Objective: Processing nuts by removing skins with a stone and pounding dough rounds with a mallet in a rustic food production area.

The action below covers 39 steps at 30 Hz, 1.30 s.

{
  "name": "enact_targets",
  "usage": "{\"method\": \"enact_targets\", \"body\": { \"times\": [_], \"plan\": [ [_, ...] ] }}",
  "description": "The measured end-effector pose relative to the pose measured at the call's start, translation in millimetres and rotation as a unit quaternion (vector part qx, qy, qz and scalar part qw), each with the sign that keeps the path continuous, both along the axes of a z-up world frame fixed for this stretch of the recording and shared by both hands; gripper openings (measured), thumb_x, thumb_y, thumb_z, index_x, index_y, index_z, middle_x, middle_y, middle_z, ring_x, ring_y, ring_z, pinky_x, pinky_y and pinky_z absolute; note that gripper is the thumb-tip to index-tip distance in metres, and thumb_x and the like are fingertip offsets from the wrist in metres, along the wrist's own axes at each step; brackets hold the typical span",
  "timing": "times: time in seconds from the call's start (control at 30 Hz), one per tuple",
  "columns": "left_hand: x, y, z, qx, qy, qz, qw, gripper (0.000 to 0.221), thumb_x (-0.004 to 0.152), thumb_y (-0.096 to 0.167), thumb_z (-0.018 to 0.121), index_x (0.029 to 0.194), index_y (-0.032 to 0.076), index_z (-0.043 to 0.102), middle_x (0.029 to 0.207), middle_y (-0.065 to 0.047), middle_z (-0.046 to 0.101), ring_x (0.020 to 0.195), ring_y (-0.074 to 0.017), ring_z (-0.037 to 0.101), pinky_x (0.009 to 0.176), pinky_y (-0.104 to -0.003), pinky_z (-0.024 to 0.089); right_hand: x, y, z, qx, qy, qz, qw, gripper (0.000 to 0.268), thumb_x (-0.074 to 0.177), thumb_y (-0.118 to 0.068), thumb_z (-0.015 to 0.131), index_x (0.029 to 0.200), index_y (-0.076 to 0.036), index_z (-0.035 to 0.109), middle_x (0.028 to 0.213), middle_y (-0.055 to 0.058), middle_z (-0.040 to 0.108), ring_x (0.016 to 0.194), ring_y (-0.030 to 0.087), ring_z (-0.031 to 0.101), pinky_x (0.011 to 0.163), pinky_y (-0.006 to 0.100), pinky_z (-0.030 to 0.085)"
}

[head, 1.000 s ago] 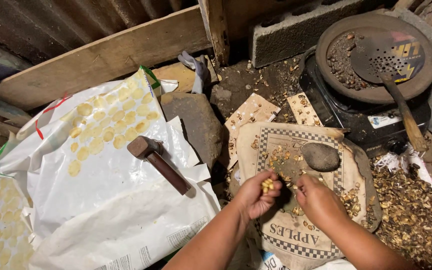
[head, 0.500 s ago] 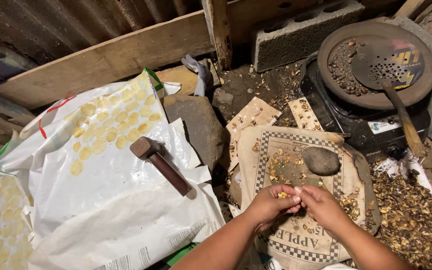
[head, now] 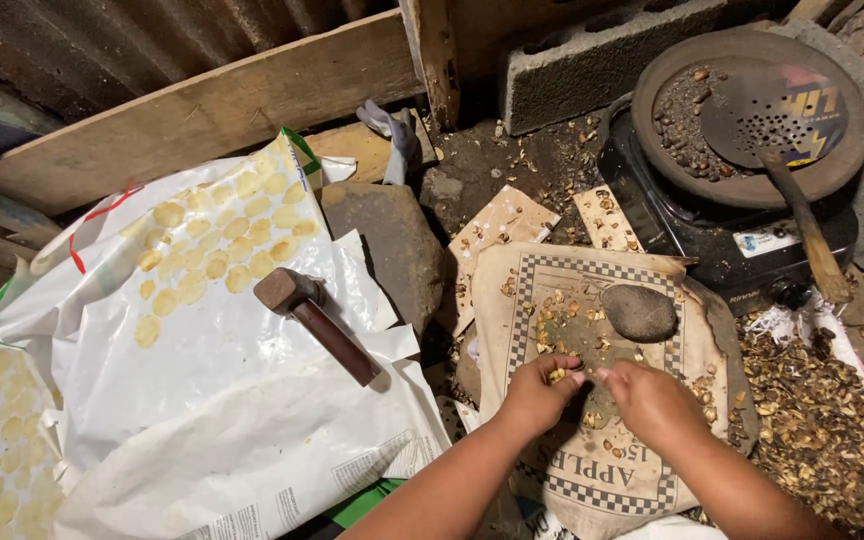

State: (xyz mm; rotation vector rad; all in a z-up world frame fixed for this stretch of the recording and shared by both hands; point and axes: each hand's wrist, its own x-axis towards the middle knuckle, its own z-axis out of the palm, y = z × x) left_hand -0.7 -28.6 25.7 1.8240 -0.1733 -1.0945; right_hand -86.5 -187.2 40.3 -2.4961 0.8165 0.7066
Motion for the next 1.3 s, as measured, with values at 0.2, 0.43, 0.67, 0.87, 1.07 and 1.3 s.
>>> {"method": "enact_targets", "body": {
  "times": [0.2,0.43,0.67,0.87,1.07,1.3],
  "plan": [
    [18.5,11.6,-22.0,-0.201,0.323,0.220,0.898,0.027,0.104,0.009,0.059,0.124,-0.008,0.067,0.100,-0.016,0.073,0.071,-0.0136,0.068,0.064,-0.020,0.059,-7.7,-23.3,14.6,-0.117,-0.068,0.019,0.991,0.027,0.107,-0.026,0.049,0.115,-0.014,0.072,0.112,0.007,0.073,0.065,0.014,0.074,0.062,0.025,0.070],
    [22.8,11.4,-20.2,-0.333,0.436,0.239,0.801,0.044,0.112,0.021,0.039,0.138,-0.012,0.054,0.124,-0.026,0.069,0.105,-0.0357,0.073,0.084,-0.035,0.066,-6.7,-11.8,16.5,-0.056,-0.190,0.002,0.980,0.026,0.100,-0.032,0.054,0.112,-0.018,0.071,0.123,0.000,0.066,0.081,0.016,0.070,0.079,0.032,0.064],
    [17.3,11.6,-15.3,-0.409,0.515,0.188,0.730,0.043,0.112,0.018,0.040,0.137,-0.014,0.054,0.123,-0.031,0.066,0.106,-0.0395,0.071,0.089,-0.041,0.065,4.3,0.8,27.2,0.060,-0.262,-0.041,0.962,0.021,0.094,-0.017,0.062,0.113,-0.012,0.068,0.114,0.005,0.068,0.086,0.019,0.073,0.075,0.029,0.068],
    [30.7,7.0,-0.3,-0.417,0.552,0.159,0.704,0.023,0.112,0.019,0.049,0.106,0.001,0.060,0.086,-0.014,0.065,0.051,-0.0119,0.052,0.037,-0.018,0.040,-5.8,-14.4,24.0,-0.046,-0.220,-0.010,0.974,0.020,0.092,-0.023,0.064,0.101,-0.011,0.076,0.127,-0.003,0.067,0.087,0.022,0.075,0.080,0.034,0.062],
    [141.6,31.6,74.0,-0.203,0.236,0.016,0.950,0.026,0.105,0.016,0.043,0.116,0.008,0.065,0.079,-0.001,0.056,0.055,-0.0076,0.043,0.043,-0.022,0.029,40.0,-15.0,88.4,-0.056,-0.064,0.064,0.994,0.039,0.089,-0.034,0.066,0.128,-0.034,0.067,0.121,-0.010,0.075,0.091,0.020,0.080,0.082,0.034,0.062],
    [270.9,240.6,139.8,-0.136,-0.069,0.130,0.980,0.024,0.097,0.016,0.065,0.109,-0.002,0.075,0.082,-0.010,0.075,0.044,-0.0078,0.039,0.042,-0.021,0.030,184.2,111.6,113.4,0.053,-0.243,0.322,0.913,0.031,0.084,-0.032,0.068,0.111,-0.017,0.074,0.120,-0.001,0.075,0.101,0.023,0.074,0.089,0.036,0.058]
  ]
}}
